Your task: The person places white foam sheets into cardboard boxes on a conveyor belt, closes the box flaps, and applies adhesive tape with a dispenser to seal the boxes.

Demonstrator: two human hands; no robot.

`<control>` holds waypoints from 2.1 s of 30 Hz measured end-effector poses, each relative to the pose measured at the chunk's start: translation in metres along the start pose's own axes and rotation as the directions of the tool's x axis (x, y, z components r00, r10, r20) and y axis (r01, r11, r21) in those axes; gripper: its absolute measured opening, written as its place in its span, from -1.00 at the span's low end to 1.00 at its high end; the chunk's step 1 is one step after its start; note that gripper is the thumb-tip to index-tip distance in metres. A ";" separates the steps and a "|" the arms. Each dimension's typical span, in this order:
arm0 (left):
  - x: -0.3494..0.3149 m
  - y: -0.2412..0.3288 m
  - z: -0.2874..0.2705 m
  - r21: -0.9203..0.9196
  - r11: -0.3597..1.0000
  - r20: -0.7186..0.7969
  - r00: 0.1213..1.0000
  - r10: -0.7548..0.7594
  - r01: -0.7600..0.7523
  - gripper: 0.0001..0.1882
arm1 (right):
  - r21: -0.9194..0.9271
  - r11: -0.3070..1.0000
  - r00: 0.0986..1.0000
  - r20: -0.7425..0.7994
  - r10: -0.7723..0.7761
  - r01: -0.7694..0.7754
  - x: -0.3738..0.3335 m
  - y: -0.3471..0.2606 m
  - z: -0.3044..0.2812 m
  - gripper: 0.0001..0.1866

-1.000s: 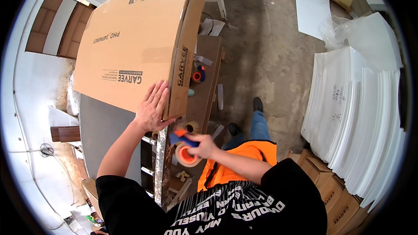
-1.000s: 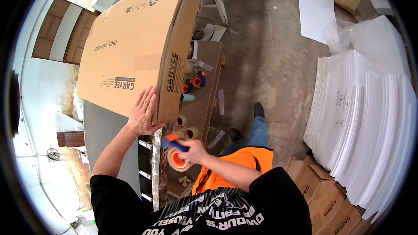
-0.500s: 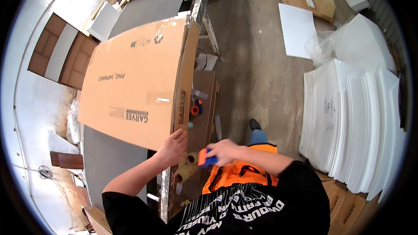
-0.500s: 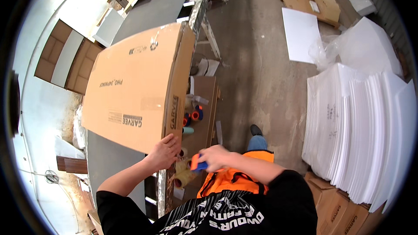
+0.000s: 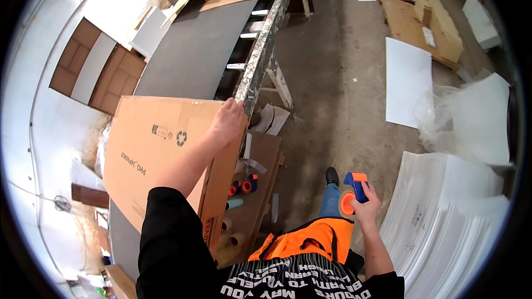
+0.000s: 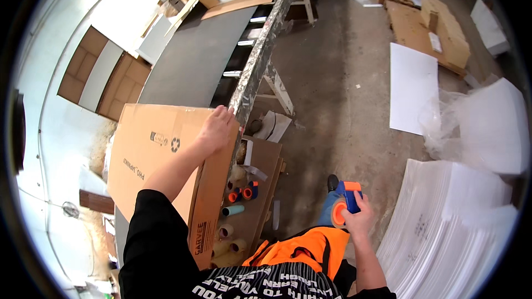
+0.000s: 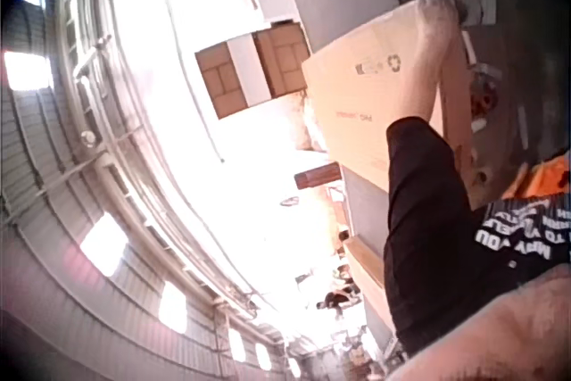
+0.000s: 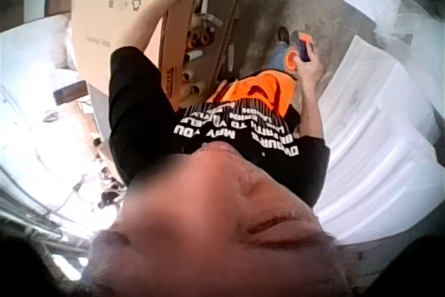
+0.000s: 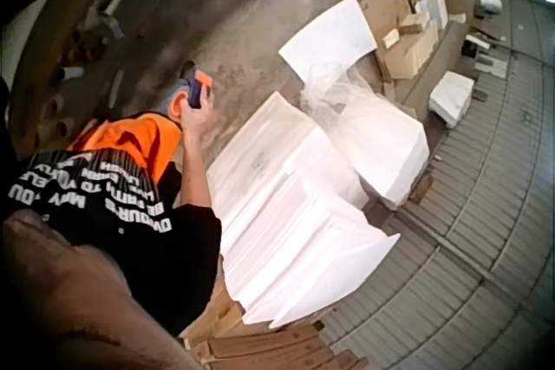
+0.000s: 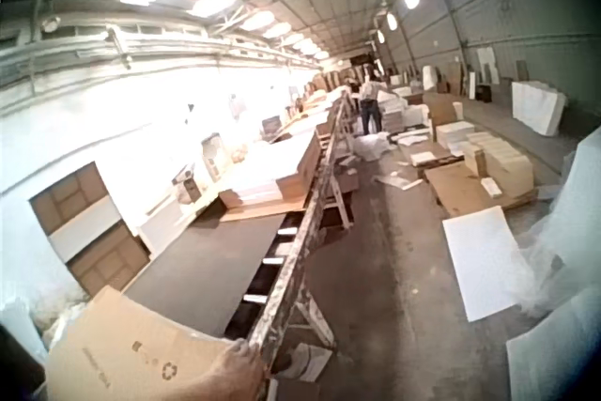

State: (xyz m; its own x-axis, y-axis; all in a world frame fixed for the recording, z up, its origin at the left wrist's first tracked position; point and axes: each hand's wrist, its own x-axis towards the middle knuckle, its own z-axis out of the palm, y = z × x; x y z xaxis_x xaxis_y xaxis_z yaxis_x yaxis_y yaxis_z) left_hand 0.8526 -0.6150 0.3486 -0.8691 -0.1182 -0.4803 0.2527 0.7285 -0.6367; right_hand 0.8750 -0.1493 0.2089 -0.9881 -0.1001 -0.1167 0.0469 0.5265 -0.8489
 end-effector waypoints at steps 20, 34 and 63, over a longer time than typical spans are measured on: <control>0.011 -0.025 0.038 -0.892 0.112 0.097 0.429 -0.898 0.437 -0.48 | 0.464 0.886 0.637 0.682 -0.360 0.003 0.254 -0.192 0.181 -0.39; -0.005 -0.018 0.040 -0.891 0.112 0.122 0.471 -0.874 0.439 -0.41 | 0.123 0.992 -0.444 0.891 -0.094 0.037 0.277 -0.328 0.351 -0.43; -0.037 -0.019 0.045 -0.871 0.249 0.164 0.729 -0.665 0.423 -0.73 | 0.317 0.940 -0.556 0.807 -0.200 0.122 0.242 -0.213 0.297 -0.36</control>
State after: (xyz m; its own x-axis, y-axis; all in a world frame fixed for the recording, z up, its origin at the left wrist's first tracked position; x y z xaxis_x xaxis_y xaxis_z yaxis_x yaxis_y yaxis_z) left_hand 0.8988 -0.6543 0.3512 -0.7318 -0.6810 -0.0254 -0.6751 0.7193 0.1637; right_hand 0.6689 -0.5360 0.2085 0.6581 -0.7308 -0.1810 -0.0297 0.2150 -0.9762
